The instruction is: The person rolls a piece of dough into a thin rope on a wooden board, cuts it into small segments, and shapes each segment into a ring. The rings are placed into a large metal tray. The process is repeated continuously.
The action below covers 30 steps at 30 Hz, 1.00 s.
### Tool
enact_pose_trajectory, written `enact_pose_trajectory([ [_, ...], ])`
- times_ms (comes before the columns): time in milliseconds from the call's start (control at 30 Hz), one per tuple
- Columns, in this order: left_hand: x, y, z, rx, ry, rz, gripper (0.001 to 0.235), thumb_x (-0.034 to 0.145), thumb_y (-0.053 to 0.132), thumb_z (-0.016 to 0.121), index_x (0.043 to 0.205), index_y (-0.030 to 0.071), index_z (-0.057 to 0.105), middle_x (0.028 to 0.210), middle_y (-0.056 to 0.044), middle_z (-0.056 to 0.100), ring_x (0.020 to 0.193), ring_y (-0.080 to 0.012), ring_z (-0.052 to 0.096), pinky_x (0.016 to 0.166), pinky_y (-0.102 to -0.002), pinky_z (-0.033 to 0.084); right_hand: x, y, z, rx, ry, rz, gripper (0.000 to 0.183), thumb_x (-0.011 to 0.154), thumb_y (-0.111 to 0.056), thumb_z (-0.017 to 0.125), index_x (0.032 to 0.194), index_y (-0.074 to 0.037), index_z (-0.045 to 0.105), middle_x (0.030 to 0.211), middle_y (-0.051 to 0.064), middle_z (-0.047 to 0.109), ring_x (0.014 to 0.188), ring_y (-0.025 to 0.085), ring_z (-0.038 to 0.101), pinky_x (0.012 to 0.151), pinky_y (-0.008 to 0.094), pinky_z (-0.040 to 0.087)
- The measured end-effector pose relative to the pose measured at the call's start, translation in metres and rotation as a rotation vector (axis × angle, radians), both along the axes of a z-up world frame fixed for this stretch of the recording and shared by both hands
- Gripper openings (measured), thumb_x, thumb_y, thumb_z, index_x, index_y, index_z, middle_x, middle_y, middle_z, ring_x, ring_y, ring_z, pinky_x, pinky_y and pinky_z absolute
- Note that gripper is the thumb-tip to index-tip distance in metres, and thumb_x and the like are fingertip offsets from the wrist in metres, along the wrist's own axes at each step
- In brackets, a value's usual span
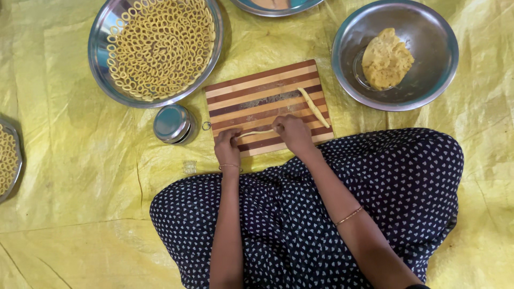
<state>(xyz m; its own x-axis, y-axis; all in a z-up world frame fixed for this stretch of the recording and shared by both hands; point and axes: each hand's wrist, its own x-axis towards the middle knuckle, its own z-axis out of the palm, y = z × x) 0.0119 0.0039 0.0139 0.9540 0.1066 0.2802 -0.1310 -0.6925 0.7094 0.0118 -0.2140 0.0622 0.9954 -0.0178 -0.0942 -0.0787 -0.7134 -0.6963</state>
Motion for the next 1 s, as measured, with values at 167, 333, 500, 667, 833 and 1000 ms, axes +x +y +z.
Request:
enact_pose_trajectory([
  [167, -0.008, -0.004, 0.012, 0.209, -0.004, 0.172, 0.03, 0.09, -0.005, 0.061, 0.117, 0.005, 0.069, 0.123, -0.015, 0.065, 0.115, -0.035, 0.058, 0.098, -0.043, 0.049, 0.002, -0.006, 0.001, -0.065, -0.021, -0.132, 0.014, 0.091, -0.021, 0.07, 0.103, -0.013, 0.072, 0.099, 0.015, 0.069, 0.089, 0.034, 0.069, 0.075, 0.047, 0.054],
  [333, -0.009, -0.033, 0.021, 0.339, 0.017, 0.017, 0.045, 0.1, 0.014, 0.06, 0.142, 0.0, 0.051, 0.149, -0.02, 0.049, 0.141, -0.0366, 0.042, 0.119, -0.049, 0.035, 0.007, -0.011, 0.007, 0.018, -0.169, -0.185, 0.018, 0.087, -0.013, 0.07, 0.105, -0.008, 0.07, 0.1, 0.015, 0.07, 0.09, 0.034, 0.069, 0.076, 0.044, 0.054],
  [500, 0.012, -0.079, 0.018, 0.594, 0.249, -0.242, 0.08, 0.104, 0.054, 0.039, 0.16, 0.003, 0.015, 0.166, -0.022, 0.012, 0.153, -0.036, 0.003, 0.122, -0.054, 0.007, 0.018, -0.011, 0.004, 0.209, -0.182, -0.233, 0.015, 0.089, -0.008, 0.072, 0.103, -0.005, 0.071, 0.101, 0.016, 0.071, 0.089, 0.031, 0.07, 0.077, 0.04, 0.055],
  [667, 0.057, -0.1, 0.023, 0.681, 0.353, -0.244, 0.088, 0.103, 0.062, 0.03, 0.162, 0.004, 0.001, 0.169, -0.019, -0.007, 0.156, -0.0311, -0.009, 0.126, -0.051, -0.003, 0.032, -0.019, -0.002, 0.237, -0.216, -0.322, 0.023, 0.089, 0.0, 0.069, 0.112, -0.003, 0.07, 0.105, 0.016, 0.072, 0.09, 0.03, 0.071, 0.077, 0.037, 0.055],
  [833, 0.13, -0.113, 0.026, 0.74, 0.371, -0.083, 0.09, 0.104, 0.058, 0.035, 0.162, 0.0, -0.001, 0.169, -0.023, -0.009, 0.157, -0.0325, -0.009, 0.127, -0.049, -0.003, 0.041, -0.022, 0.0, 0.329, -0.252, -0.326, 0.025, 0.087, 0.004, 0.069, 0.112, -0.001, 0.07, 0.1, 0.016, 0.071, 0.088, 0.027, 0.072, 0.076, 0.035, 0.057],
  [1000, 0.141, -0.115, 0.018, 0.646, 0.301, 0.032, 0.089, 0.106, 0.056, 0.038, 0.162, -0.003, 0.002, 0.169, -0.025, -0.006, 0.159, -0.0366, -0.006, 0.13, -0.049, -0.002, 0.041, -0.021, 0.004, 0.359, -0.189, -0.331, 0.023, 0.088, 0.005, 0.068, 0.11, -0.001, 0.07, 0.099, 0.015, 0.072, 0.086, 0.025, 0.073, 0.074, 0.034, 0.057],
])
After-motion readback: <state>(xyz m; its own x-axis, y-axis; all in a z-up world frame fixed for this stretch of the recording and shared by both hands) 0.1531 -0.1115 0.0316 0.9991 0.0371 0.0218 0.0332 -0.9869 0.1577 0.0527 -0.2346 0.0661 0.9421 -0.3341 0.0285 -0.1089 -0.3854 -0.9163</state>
